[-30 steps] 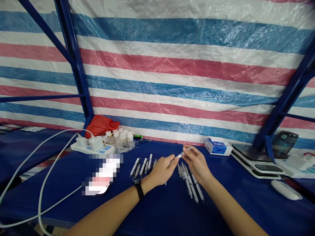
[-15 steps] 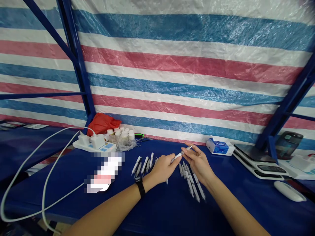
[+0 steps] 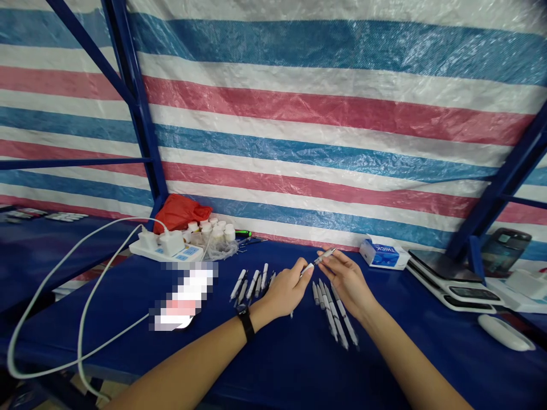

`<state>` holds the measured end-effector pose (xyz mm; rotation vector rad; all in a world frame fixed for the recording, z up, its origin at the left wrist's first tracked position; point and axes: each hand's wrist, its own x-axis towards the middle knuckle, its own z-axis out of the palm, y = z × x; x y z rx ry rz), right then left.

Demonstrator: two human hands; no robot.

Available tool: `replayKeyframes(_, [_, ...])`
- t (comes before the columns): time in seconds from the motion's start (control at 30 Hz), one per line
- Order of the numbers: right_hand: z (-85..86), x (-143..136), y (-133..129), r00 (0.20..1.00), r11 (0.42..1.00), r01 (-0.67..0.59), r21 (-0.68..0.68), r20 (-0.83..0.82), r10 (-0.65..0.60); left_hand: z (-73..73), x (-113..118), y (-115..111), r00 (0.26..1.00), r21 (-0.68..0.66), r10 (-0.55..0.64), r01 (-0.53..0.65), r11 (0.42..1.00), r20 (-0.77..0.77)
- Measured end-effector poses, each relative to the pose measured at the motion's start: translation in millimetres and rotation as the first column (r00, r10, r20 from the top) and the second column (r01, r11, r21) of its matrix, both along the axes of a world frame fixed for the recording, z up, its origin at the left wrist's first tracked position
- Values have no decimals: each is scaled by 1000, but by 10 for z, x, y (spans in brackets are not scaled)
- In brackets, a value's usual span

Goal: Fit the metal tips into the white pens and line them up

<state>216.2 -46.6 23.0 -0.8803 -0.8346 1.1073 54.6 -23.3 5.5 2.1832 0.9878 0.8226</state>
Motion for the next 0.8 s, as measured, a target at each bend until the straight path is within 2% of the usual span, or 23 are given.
replayKeyframes(0.13, [16, 25, 5, 999, 999, 31, 32, -27, -30, 1, -10, -8, 1000, 28, -17, 18, 999, -18])
replayKeyframes(0.27, [53, 102, 40, 964, 970, 234, 63, -147, -223, 28, -41, 11, 999, 73, -9, 11, 997, -31])
replayKeyframes(0.37, [108, 174, 58, 910, 934, 357, 7, -229, -346, 56, -77, 32, 998, 134, -9, 17, 991, -66])
replayKeyframes(0.5, [110, 214, 68, 918, 938, 333, -95, -196, -345, 81, -117, 73, 987, 165, 25, 2, 986, -162])
replayKeyframes(0.67, [22, 220, 79, 934, 946, 303, -114, -161, -319, 98, -158, 134, 962, 208, 117, -65, 976, -247])
replayKeyframes(0.8, [-13, 170, 55, 984, 984, 171, -54, -44, -173, 105, -151, 118, 960, 177, 129, -86, 981, -249])
